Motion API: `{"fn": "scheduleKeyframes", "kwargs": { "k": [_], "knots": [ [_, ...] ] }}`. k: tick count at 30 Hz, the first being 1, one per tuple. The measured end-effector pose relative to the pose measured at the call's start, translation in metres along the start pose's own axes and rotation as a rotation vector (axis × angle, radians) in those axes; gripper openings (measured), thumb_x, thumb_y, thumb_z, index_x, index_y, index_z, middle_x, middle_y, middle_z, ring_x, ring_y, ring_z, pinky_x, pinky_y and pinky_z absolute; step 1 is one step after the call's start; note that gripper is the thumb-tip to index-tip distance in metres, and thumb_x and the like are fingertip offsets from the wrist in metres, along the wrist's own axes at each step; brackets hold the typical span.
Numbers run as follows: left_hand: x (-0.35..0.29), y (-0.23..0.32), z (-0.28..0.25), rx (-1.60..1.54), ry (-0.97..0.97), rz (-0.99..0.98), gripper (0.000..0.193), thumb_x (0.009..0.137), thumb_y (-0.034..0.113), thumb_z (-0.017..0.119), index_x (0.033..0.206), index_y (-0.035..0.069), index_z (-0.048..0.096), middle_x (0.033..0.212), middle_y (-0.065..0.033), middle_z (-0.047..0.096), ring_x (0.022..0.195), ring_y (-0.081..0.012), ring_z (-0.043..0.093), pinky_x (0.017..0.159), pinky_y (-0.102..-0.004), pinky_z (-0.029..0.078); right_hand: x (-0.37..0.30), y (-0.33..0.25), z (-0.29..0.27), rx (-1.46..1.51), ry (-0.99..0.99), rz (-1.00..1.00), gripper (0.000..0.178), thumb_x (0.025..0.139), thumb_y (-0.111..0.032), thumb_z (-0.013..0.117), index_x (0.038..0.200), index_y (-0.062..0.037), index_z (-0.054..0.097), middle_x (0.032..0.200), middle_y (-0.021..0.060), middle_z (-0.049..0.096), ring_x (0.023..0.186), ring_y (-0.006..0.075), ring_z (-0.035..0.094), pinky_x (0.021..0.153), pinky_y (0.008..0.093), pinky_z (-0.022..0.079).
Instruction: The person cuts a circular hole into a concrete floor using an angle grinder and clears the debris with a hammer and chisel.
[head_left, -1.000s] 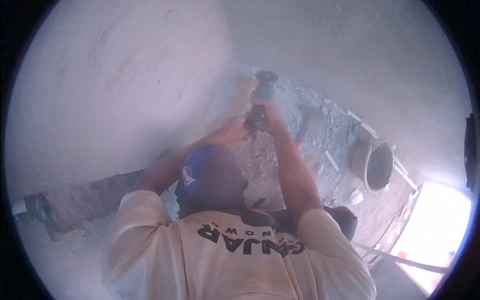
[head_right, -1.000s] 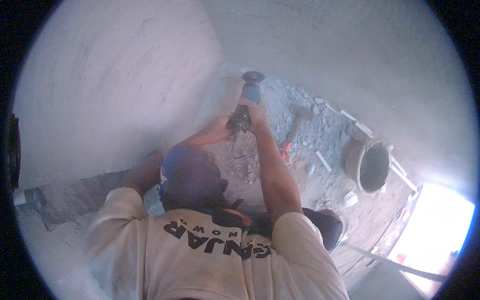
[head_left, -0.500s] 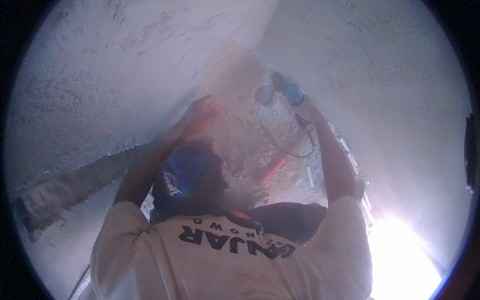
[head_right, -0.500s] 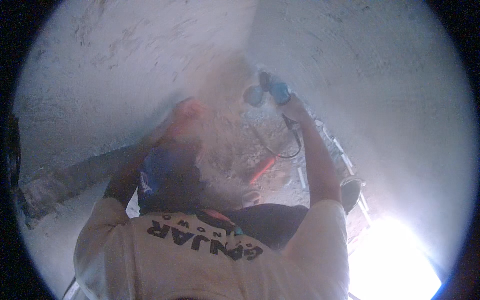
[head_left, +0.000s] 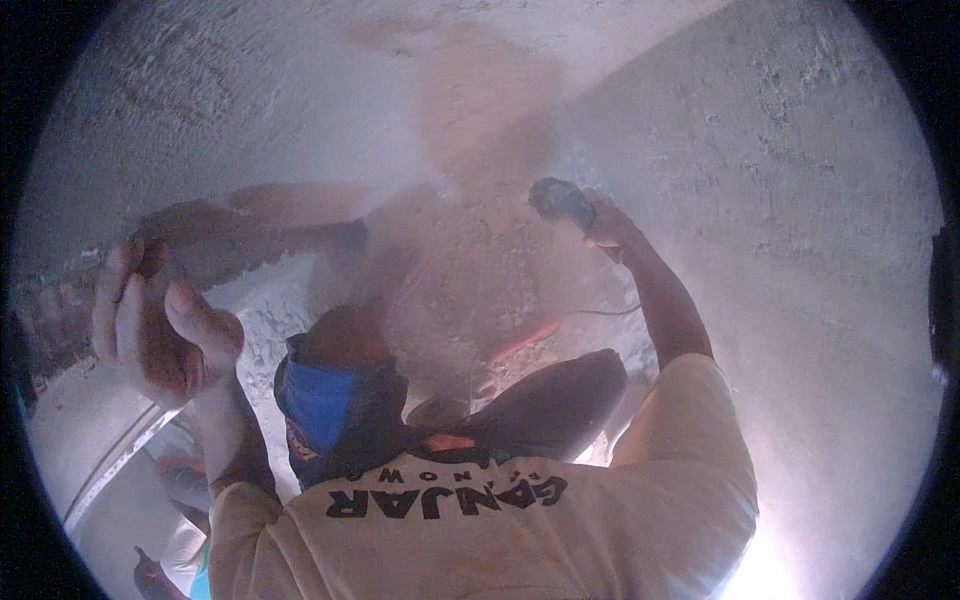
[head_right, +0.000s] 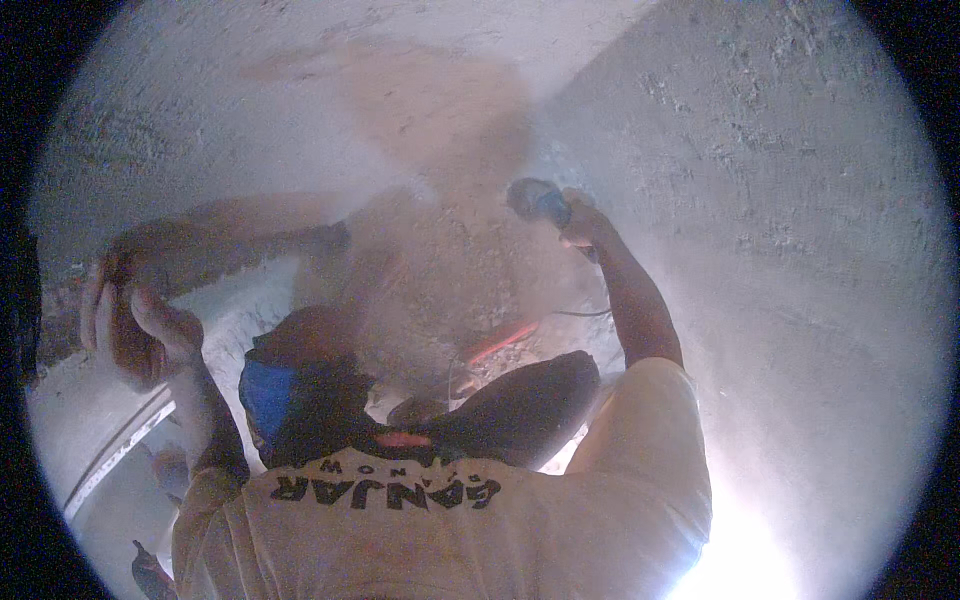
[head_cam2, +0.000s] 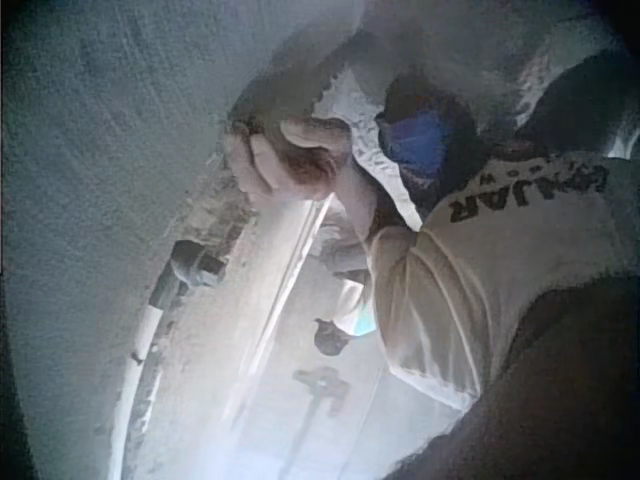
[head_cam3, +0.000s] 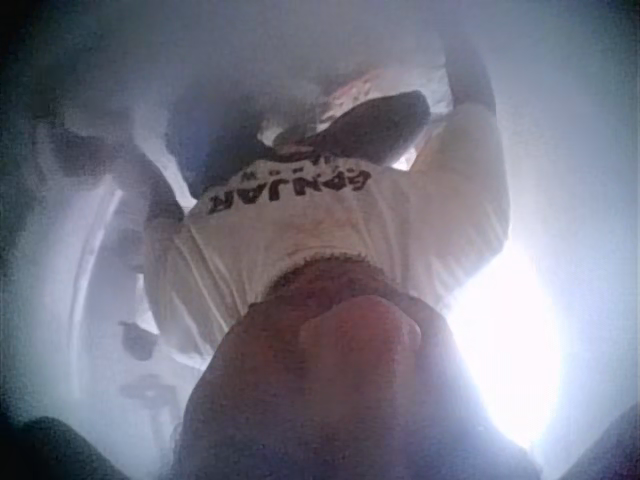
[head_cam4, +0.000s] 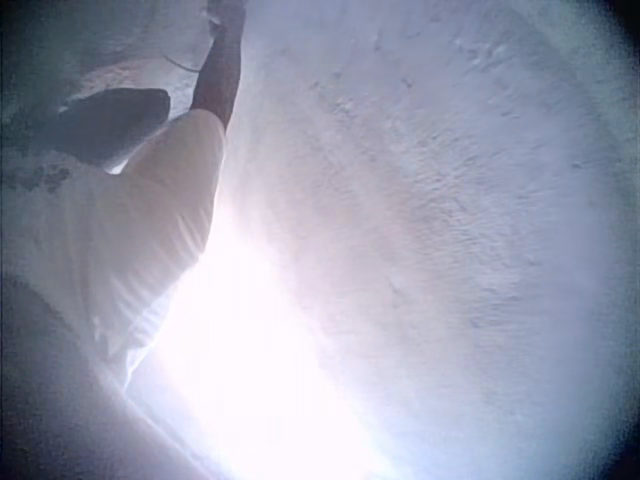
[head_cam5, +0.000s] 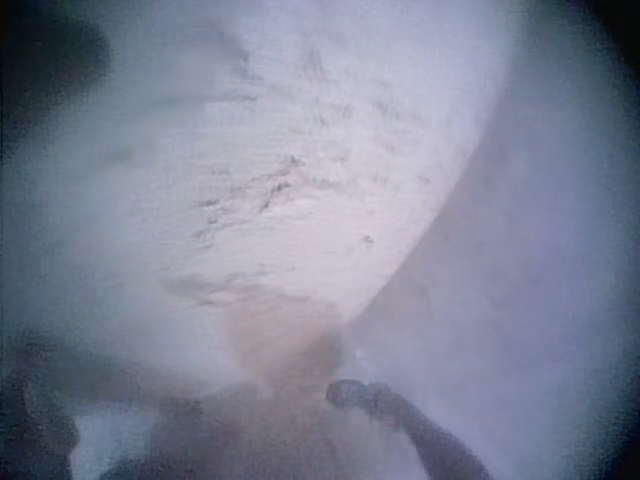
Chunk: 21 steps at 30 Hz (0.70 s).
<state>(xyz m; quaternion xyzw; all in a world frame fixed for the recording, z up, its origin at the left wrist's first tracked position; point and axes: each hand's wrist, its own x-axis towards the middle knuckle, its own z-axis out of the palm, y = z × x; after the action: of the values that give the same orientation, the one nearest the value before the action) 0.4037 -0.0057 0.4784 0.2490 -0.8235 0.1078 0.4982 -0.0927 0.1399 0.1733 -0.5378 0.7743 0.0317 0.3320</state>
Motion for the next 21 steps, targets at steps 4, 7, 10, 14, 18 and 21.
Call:
{"fn": "scheduleKeyframes", "kwargs": {
  "k": [4,7,10,14,18,21],
  "knots": [
    [0.004,-0.018,0.0,0.252,0.01,0.21,0.03,0.088,0.017,0.066,0.112,0.001,0.058,0.112,-0.0208,0.059,0.101,-0.0287,0.062,0.083,-0.0316,0.052,0.017,-0.015,-0.014,-0.099,-0.198,-0.024,0.076,0.057,-0.011,0.079,0.128,-0.0048,0.054,0.114,0.0202,0.065,0.11,0.0325,0.062,0.091,0.0425,0.049],
    [0.006,-0.024,0.011,0.346,0.054,0.284,0.027,0.086,0.018,0.069,0.107,0.003,0.061,0.112,-0.0188,0.059,0.098,-0.0273,0.061,0.082,-0.0304,0.051,0.025,-0.005,-0.011,-0.086,-0.227,-0.057,0.071,0.057,-0.013,0.081,0.124,-0.0058,0.059,0.111,0.0202,0.066,0.107,0.0316,0.063,0.089,0.0427,0.05],
    [-0.001,-0.028,0.031,0.392,0.127,0.289,0.026,0.083,0.022,0.073,0.104,0.008,0.064,0.114,-0.015,0.056,0.099,-0.0255,0.057,0.081,-0.0289,0.049,0.039,0.007,-0.005,-0.181,-0.286,0.068,0.068,0.057,-0.018,0.083,0.12,-0.007,0.061,0.109,0.0198,0.067,0.105,0.0316,0.065,0.087,0.0426,0.051],
    [-0.039,-0.04,0.044,0.541,0.121,0.221,0.024,0.081,0.031,0.076,0.1,0.02,0.067,0.118,-0.0086,0.048,0.106,-0.0237,0.044,0.083,-0.0278,0.042,0.056,0.0,0.006,-0.291,-0.383,0.054,0.064,0.06,-0.026,0.082,0.116,-0.0022,0.063,0.107,0.0207,0.068,0.102,0.0316,0.066,0.085,0.0411,0.052],
    [-0.043,-0.045,0.043,0.592,0.092,0.246,0.02,0.082,0.038,0.075,0.097,0.027,0.067,0.119,-0.006,0.046,0.108,-0.0232,0.038,0.083,-0.0275,0.037,0.059,0.0,0.007,-0.348,-0.414,0.058,0.064,0.062,-0.029,0.082,0.114,0.0035,0.062,0.107,0.0221,0.067,0.101,0.0315,0.066,0.084,0.0388,0.053],
    [-0.048,-0.045,0.047,0.55,0.132,0.205,0.028,0.083,0.041,0.074,0.101,0.021,0.065,0.119,-0.0071,0.045,0.109,-0.0242,0.039,0.083,-0.0302,0.038,0.06,-0.01,0.005,-0.383,-0.429,0.033,0.064,0.062,-0.029,0.082,0.114,0.0036,0.062,0.107,0.0222,0.067,0.101,0.0317,0.066,0.084,0.0389,0.053]
  ]
}}
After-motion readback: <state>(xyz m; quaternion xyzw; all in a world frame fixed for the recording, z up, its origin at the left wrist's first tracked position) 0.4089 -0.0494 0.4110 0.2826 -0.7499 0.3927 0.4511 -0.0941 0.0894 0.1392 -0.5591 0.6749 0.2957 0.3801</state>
